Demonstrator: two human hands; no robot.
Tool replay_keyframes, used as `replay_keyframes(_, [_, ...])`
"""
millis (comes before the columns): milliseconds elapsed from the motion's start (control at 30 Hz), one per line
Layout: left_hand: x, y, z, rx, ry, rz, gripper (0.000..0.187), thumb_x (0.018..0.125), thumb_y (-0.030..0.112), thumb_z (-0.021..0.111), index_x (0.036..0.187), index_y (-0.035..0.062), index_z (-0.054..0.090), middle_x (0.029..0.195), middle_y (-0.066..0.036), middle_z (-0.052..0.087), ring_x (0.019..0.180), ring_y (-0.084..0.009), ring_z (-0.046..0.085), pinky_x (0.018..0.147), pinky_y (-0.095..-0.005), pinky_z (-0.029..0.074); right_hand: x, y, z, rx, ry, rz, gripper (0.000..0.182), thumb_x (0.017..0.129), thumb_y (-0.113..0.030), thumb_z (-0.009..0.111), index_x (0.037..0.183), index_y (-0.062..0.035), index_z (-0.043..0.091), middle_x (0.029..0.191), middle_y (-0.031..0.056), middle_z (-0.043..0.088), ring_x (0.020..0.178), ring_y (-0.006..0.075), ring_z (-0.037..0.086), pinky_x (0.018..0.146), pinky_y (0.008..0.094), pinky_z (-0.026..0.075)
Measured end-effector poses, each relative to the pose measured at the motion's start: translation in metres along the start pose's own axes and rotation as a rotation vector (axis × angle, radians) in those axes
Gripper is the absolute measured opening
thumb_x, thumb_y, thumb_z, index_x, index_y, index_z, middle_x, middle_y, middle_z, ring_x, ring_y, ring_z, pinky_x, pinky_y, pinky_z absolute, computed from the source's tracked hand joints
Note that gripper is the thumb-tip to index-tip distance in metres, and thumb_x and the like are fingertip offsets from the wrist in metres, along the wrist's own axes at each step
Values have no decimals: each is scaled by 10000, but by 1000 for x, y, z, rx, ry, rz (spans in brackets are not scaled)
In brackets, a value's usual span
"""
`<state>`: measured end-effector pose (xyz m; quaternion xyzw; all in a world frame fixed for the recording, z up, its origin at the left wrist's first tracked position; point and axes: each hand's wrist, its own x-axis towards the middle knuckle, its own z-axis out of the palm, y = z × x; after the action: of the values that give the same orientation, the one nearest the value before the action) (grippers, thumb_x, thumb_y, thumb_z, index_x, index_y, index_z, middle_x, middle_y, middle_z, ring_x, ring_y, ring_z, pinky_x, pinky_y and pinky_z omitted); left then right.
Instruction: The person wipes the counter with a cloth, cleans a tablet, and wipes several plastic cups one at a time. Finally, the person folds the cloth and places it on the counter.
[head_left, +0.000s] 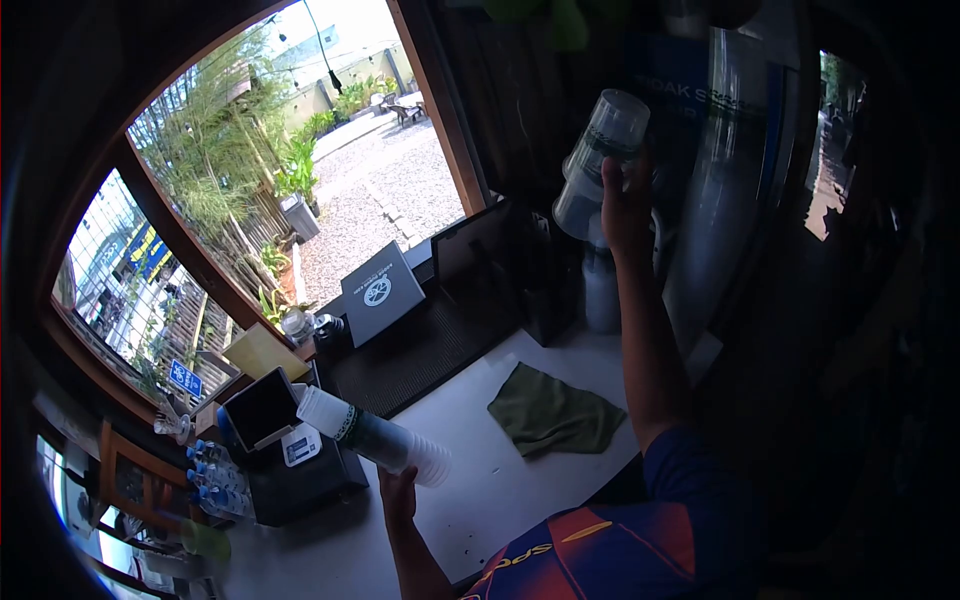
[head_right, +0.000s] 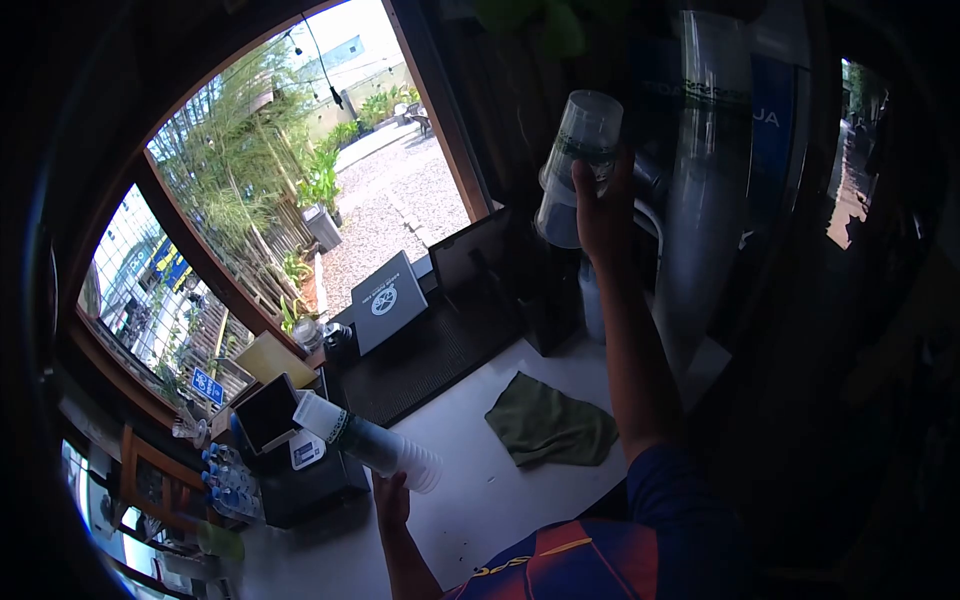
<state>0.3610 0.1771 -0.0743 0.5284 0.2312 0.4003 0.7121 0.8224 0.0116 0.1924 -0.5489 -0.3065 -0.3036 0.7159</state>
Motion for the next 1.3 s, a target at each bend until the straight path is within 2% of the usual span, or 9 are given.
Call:
replay_keyframes(133, [0, -3, 2, -93, -109, -23, 987, 685, 369, 905, 1460, 58, 377, 1400, -133, 487, 1250, -285, 523, 1088, -449, 419, -39, -30, 14, 333, -183, 261, 716, 1031, -556, 410, 1524, -49, 296, 1431, 213, 455, 1345, 323, 459, 1117, 438, 352])
replay_keyframes(333, [-12, 36, 66, -421, -577, -2, 1024, 667, 501, 899, 1465, 92, 403, 1448, -215, 465, 1153, -342, 621, 988, -542, 511, -197, 3, 46, 220, -587, 298, 632, 1011, -463, 532, 1429, -16, 374, 1314, 188, 511, 1229, 295, 532, 1049, 409, 410])
replay_keyframes(433, [-20, 15, 73, -508, -601, -36, 1056, 656, 535, 889, 1475, 95, 389, 1460, -259, 429, 1140, -415, 625, 955, -587, 524, -270, -43, 36, 656, -769, 774, 755, 1004, -600, 461, 1459, -28, 273, 1300, 181, 509, 1238, 242, 517, 1075, 383, 399])
replay_keyframes(567, [-39, -1, 80, -650, -492, -225, 1135, 649, 606, 864, 1496, 68, 335, 1439, -305, 415, 1114, -506, 606, 849, -632, 563, -307, -42, 32, 687, -791, 874, 757, 1004, -591, 473, 1441, -3, 283, 1298, 188, 522, 1175, 254, 570, 1045, 389, 435])
replay_keyframes(733, [-46, -20, 69, -610, -554, -255, 1089, 683, 571, 857, 1500, 80, 330, 1468, -283, 405, 1163, -498, 586, 927, -638, 518, -213, -7, 35, 602, -335, 654, 696, 1015, -496, 535, 1426, 21, 317, 1327, 198, 518, 1195, 272, 561, 1043, 395, 424])
replay_keyframes(867, [-54, -9, 57, -475, -552, -216, 1051, 726, 515, 856, 1515, 86, 310, 1504, -252, 385, 1219, -469, 566, 1011, -623, 474, -82, 2, 11, -178, 84, -5, 772, 932, -437, 678, 1442, 23, 326, 1358, 246, 495, 1282, 361, 509, 1104, 457, 359])
replay_keyframes(967, [-52, 9, 52, -386, -552, -148, 1014, 742, 505, 847, 1507, 96, 322, 1492, -251, 403, 1187, -466, 591, 984, -621, 497, -54, 49, -1, -677, 136, -67, 797, 903, -447, 709, 1433, 24, 345, 1347, 246, 503, 1263, 414, 509, 1083, 476, 378])
replay_keyframes(1167, [-50, 32, 40, -263, -439, -70, 1097, 676, 610, 855, 1468, 51, 341, 1481, -240, 399, 1206, -387, 590, 997, -545, 514, -129, 158, -23, -628, -10, 123, 811, 899, -448, 713, 1448, 31, 358, 1414, 270, 450, 1316, 458, 452, 1114, 500, 355])
replay_keyframes(1300, [-53, 39, 40, -301, -451, -17, 1073, 691, 538, 876, 1490, 76, 329, 1465, -266, 425, 1173, -433, 614, 958, -589, 533, -138, 90, -31, -611, 64, -44, 868, 921, -443, 691, 1500, 48, 271, 1523, 297, 310, 1422, 432, 325, 1164, 497, 287])
